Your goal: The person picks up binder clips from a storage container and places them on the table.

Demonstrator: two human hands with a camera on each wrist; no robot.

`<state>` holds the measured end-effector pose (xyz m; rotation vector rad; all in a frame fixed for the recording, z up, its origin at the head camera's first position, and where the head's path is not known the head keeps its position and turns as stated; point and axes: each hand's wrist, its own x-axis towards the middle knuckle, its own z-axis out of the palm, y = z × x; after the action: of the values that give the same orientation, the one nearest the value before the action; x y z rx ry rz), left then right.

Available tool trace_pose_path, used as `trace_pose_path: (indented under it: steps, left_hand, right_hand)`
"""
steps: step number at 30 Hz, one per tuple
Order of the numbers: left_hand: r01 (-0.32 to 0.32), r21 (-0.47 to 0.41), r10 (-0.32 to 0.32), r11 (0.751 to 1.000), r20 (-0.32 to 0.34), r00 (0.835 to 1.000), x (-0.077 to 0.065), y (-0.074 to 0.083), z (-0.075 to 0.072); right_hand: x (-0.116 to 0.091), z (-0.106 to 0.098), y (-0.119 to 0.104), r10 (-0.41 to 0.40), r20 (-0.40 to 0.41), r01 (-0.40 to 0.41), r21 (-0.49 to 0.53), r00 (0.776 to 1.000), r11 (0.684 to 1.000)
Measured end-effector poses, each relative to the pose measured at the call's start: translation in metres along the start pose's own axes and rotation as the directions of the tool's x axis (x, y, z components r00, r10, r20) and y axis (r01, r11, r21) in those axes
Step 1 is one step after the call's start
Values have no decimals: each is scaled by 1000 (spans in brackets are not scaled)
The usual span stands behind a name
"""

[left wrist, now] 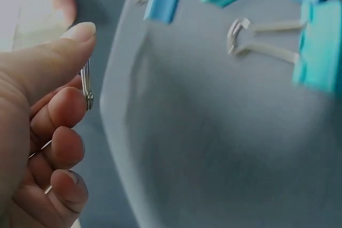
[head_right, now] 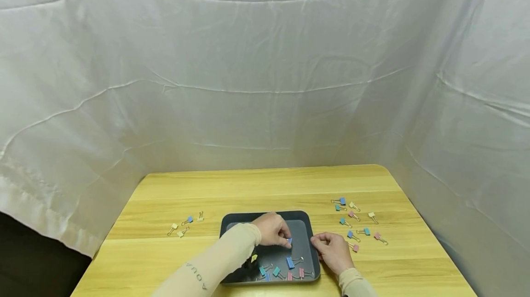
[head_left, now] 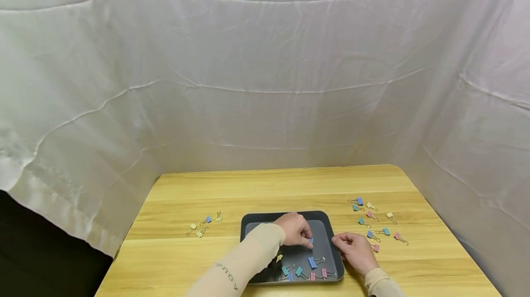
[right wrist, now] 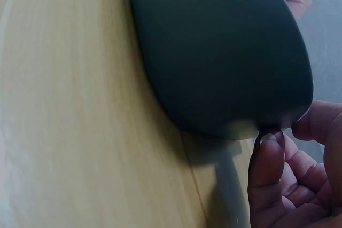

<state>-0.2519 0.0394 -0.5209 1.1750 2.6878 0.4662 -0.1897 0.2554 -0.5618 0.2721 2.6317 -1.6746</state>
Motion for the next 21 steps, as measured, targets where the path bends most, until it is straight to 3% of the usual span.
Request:
trace_pose_path:
  steps: [7, 13, 21]
  left_hand:
    - [66, -122, -74, 990, -65, 995, -19, -20, -23]
    - [89, -151, -112, 984, -153, 982, -40, -46, -44]
    - [151, -187, -194, 971, -241, 951, -97, -92, -61]
  right_hand:
    - [-1, -1, 0, 13, 5, -13, 10, 1000, 1000]
    - [-1, -3, -3, 8, 5, -8, -20, 1000, 1000]
    - [-1, -2, -3, 11, 19, -11, -7, 1000, 1000]
